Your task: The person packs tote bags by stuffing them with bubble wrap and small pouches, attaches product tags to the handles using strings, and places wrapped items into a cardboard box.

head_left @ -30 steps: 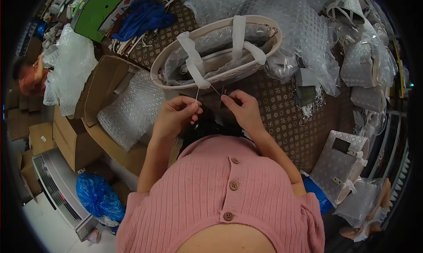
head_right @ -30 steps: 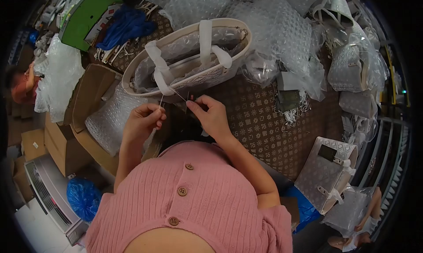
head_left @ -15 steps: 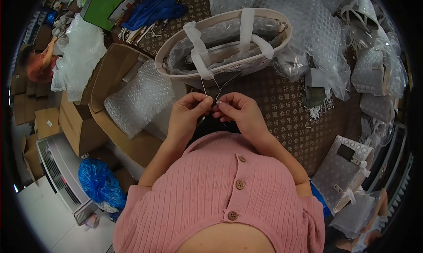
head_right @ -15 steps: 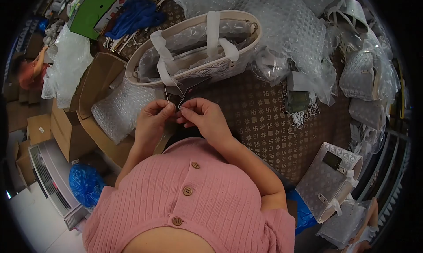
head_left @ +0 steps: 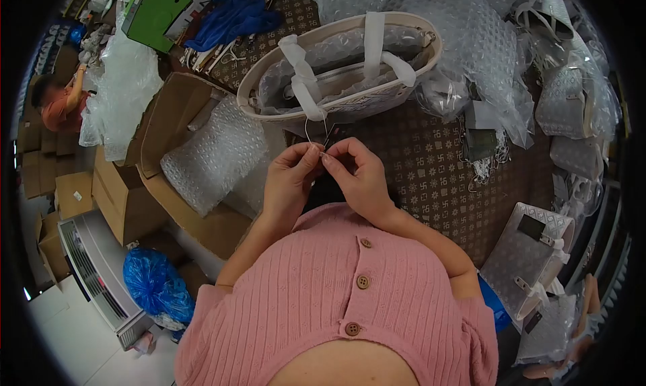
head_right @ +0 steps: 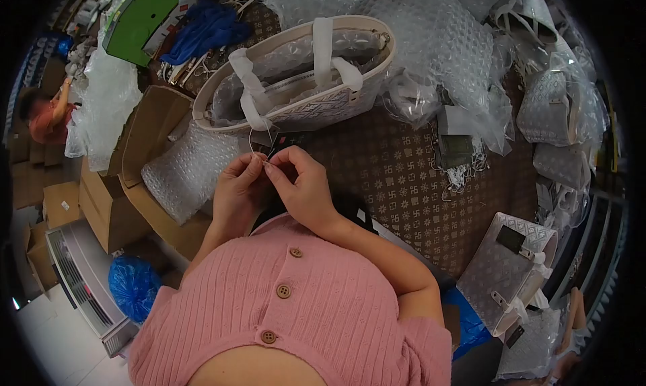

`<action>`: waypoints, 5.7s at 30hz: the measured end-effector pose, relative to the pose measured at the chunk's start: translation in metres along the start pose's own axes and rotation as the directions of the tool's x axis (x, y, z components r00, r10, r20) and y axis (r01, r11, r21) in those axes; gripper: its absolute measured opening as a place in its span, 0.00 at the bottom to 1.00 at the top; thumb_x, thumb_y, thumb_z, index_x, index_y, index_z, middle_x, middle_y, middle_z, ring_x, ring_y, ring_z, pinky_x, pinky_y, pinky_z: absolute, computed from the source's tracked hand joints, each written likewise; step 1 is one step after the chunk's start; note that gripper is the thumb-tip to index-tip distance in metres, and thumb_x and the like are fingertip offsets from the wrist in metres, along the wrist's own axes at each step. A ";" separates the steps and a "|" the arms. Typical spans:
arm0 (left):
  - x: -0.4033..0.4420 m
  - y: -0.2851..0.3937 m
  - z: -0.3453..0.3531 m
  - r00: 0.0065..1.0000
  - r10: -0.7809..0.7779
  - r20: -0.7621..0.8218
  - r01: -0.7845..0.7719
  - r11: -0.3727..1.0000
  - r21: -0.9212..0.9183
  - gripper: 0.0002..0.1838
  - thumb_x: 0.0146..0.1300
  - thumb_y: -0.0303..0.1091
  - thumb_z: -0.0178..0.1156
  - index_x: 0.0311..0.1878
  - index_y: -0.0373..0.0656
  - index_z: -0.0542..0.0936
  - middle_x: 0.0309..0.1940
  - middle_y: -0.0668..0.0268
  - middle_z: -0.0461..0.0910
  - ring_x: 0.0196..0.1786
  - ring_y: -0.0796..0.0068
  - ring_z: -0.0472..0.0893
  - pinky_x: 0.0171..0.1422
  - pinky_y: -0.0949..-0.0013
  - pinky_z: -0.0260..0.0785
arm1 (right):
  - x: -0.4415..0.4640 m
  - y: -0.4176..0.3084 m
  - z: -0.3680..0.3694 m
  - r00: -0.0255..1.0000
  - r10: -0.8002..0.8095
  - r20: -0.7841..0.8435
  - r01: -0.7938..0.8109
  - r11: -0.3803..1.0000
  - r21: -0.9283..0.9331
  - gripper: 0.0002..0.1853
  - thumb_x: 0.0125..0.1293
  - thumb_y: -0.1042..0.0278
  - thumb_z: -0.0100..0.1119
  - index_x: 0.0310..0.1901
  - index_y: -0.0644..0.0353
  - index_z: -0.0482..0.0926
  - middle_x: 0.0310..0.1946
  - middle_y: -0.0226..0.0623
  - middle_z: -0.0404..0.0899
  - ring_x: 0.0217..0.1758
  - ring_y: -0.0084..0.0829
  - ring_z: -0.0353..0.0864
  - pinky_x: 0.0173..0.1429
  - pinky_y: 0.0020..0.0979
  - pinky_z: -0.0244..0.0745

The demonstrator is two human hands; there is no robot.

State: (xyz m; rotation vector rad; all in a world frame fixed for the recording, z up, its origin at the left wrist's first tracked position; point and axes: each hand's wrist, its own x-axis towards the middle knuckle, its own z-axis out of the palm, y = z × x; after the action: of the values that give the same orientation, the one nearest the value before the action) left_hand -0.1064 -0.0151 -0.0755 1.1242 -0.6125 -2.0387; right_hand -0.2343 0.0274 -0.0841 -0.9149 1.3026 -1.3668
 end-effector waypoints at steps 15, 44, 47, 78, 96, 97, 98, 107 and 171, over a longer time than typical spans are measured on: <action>0.019 -0.022 -0.022 0.924 -0.242 0.295 0.364 0.790 -0.493 0.09 0.62 0.32 0.57 0.44 0.42 0.77 0.42 0.67 0.77 0.52 0.71 0.73 0.62 0.66 0.61 | 0.006 0.008 0.008 0.929 -0.360 -0.082 0.336 0.916 -0.218 0.04 0.56 0.81 0.57 0.31 0.65 0.72 0.27 0.34 0.71 0.28 0.22 0.71 0.32 0.22 0.67; 0.065 0.004 0.053 0.532 -0.589 0.608 -0.370 0.483 0.793 0.08 0.61 0.32 0.57 0.31 0.36 0.77 0.27 0.68 0.76 0.34 0.80 0.75 0.39 0.75 0.67 | -0.211 -0.054 -0.177 0.221 -0.423 -0.879 -0.484 0.735 -0.476 0.10 0.45 0.76 0.66 0.31 0.65 0.78 0.25 0.40 0.70 0.29 0.39 0.74 0.32 0.37 0.68; 0.073 -0.012 0.074 0.533 -0.575 0.621 -0.501 0.378 0.779 0.10 0.62 0.35 0.56 0.32 0.37 0.78 0.29 0.65 0.78 0.34 0.77 0.75 0.40 0.74 0.67 | -0.237 -0.017 -0.219 0.331 -0.495 -0.803 -0.895 0.104 -0.433 0.11 0.53 0.66 0.64 0.31 0.65 0.77 0.28 0.44 0.70 0.32 0.45 0.73 0.34 0.40 0.68; 0.248 0.018 -0.537 0.690 0.679 -0.250 0.387 -0.054 0.920 0.31 0.47 0.37 0.65 0.57 0.45 0.69 0.56 0.55 0.67 0.62 0.49 0.61 0.64 0.50 0.55 | 0.190 0.112 0.127 0.749 0.181 0.638 0.508 0.462 -0.727 0.28 0.54 0.70 0.63 0.57 0.63 0.67 0.55 0.49 0.66 0.58 0.46 0.67 0.56 0.39 0.65; 0.201 -0.142 -0.487 0.895 0.016 -0.446 0.333 0.640 0.692 0.13 0.47 0.23 0.56 0.40 0.37 0.78 0.37 0.47 0.76 0.40 0.47 0.76 0.42 0.60 0.70 | 0.248 0.192 0.160 0.781 0.064 0.622 0.622 0.021 -0.783 0.33 0.55 0.56 0.59 0.61 0.61 0.62 0.64 0.61 0.50 0.67 0.61 0.50 0.65 0.55 0.49; 0.224 -0.099 -0.487 0.837 0.314 -0.448 0.143 0.664 0.734 0.13 0.50 0.23 0.55 0.42 0.38 0.76 0.38 0.51 0.74 0.37 0.49 0.76 0.40 0.58 0.70 | 0.248 0.191 0.160 0.780 0.059 0.623 0.623 0.014 -0.782 0.33 0.55 0.55 0.59 0.60 0.61 0.63 0.64 0.61 0.50 0.67 0.61 0.50 0.65 0.55 0.50; 0.249 -0.047 -0.482 0.713 0.503 -0.488 0.066 0.646 0.761 0.17 0.50 0.22 0.56 0.46 0.38 0.73 0.41 0.53 0.72 0.40 0.50 0.75 0.43 0.58 0.69 | 0.248 0.191 0.161 0.780 0.049 0.623 0.624 0.004 -0.781 0.33 0.55 0.55 0.59 0.60 0.61 0.63 0.64 0.60 0.51 0.66 0.61 0.51 0.65 0.55 0.51; 0.377 0.054 -0.662 0.721 0.182 -0.668 0.688 -0.078 0.721 0.58 0.26 0.61 0.73 0.63 0.40 0.63 0.59 0.48 0.67 0.59 0.53 0.68 0.62 0.60 0.62 | 0.247 0.194 0.154 0.809 -0.008 0.588 0.586 0.101 -0.804 0.31 0.51 0.59 0.63 0.57 0.59 0.67 0.62 0.60 0.56 0.65 0.61 0.54 0.64 0.54 0.53; 0.307 0.110 -0.345 0.316 0.548 -0.774 -0.630 0.732 0.261 0.12 0.57 0.22 0.55 0.45 0.38 0.70 0.37 0.65 0.72 0.42 0.76 0.74 0.47 0.75 0.67 | 0.247 0.197 0.155 0.813 -0.066 0.579 0.583 0.117 -0.804 0.29 0.52 0.58 0.61 0.56 0.56 0.69 0.63 0.52 0.58 0.65 0.54 0.56 0.63 0.48 0.54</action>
State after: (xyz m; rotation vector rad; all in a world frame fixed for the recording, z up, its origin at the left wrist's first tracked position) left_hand 0.1187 -0.3435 -0.3334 1.3612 -0.3357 -0.7127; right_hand -0.1077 -0.2333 -0.2845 -2.4200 1.6241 -0.3059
